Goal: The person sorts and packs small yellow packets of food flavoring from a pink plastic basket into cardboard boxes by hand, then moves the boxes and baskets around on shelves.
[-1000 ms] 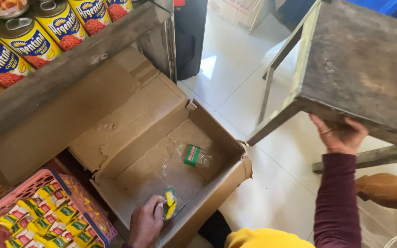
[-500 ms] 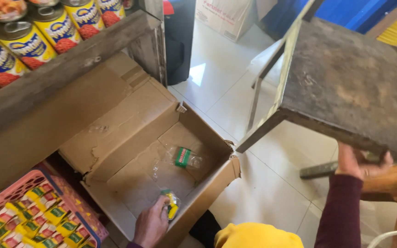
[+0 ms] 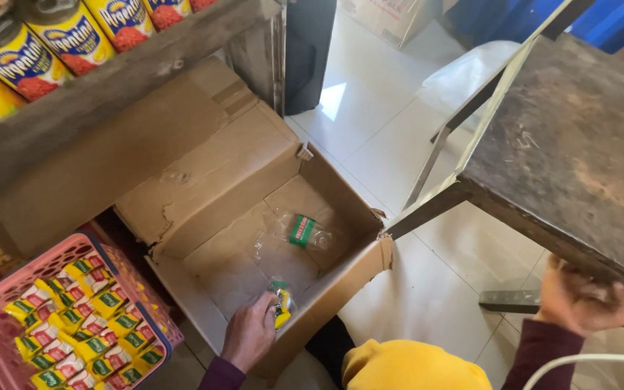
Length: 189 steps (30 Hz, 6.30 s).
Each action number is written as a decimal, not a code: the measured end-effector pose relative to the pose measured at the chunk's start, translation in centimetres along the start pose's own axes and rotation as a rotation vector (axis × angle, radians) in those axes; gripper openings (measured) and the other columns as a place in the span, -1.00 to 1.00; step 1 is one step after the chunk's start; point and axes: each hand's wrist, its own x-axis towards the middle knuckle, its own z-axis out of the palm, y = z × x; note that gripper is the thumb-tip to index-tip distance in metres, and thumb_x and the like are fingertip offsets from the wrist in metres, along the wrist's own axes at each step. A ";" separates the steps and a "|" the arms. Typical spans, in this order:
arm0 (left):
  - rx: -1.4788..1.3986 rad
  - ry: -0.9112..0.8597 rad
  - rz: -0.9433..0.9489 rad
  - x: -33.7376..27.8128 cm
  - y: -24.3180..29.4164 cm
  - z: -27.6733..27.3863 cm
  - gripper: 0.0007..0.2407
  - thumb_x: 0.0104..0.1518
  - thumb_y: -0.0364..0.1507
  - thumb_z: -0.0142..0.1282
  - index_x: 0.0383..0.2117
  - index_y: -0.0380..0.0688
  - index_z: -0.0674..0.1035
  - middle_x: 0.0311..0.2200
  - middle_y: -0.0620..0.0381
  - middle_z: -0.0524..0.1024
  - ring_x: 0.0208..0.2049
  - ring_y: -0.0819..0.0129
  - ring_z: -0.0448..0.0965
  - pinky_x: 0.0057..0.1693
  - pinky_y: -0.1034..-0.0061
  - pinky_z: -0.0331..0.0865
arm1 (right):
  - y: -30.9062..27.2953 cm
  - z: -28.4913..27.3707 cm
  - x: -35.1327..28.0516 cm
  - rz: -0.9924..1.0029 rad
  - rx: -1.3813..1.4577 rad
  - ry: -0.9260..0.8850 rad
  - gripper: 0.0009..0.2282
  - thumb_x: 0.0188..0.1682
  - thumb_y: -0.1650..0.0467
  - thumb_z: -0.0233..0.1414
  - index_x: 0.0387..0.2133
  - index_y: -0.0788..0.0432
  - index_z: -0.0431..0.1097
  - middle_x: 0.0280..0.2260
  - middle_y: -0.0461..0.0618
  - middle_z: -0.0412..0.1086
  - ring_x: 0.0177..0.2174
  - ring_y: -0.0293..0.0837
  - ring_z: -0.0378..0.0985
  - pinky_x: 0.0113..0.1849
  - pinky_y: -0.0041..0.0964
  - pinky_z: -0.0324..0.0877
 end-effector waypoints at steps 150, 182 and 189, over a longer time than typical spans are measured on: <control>0.189 0.830 0.090 0.2 3.8 -22.8 -0.55 -0.11 -0.45 0.39 -0.05 -0.07 0.47 -0.16 -0.26 0.39 -0.15 -0.30 0.49 -0.12 -0.03 0.42 | 26.0 29.2 2.3 -0.621 -1.232 -0.751 -0.54 -0.13 0.18 0.40 -0.26 0.24 0.35 -0.25 0.11 0.34 -0.22 0.11 0.43 -0.14 -0.02 0.38; 0.252 1.093 0.094 8.1 -3.4 -21.6 -0.61 0.00 -0.38 0.45 -0.14 -0.16 0.44 -0.26 -0.22 0.44 -0.32 -0.28 0.53 -0.27 0.00 0.43 | 43.1 28.6 13.3 -0.136 -1.144 -0.684 -0.70 0.24 0.36 -0.08 0.22 0.08 0.28 0.04 0.11 0.23 -0.03 0.04 0.29 0.13 -0.10 0.15; 0.287 0.982 0.056 7.4 -3.1 -21.5 -0.62 -0.03 -0.40 0.45 -0.18 -0.09 0.45 -0.20 -0.21 0.41 -0.33 -0.23 0.55 -0.28 0.02 0.45 | 41.5 29.2 8.1 0.114 -0.811 -0.650 -0.55 0.03 0.25 0.36 -0.01 0.29 0.37 -0.05 0.03 0.37 -0.08 -0.10 0.48 -0.04 -0.31 0.51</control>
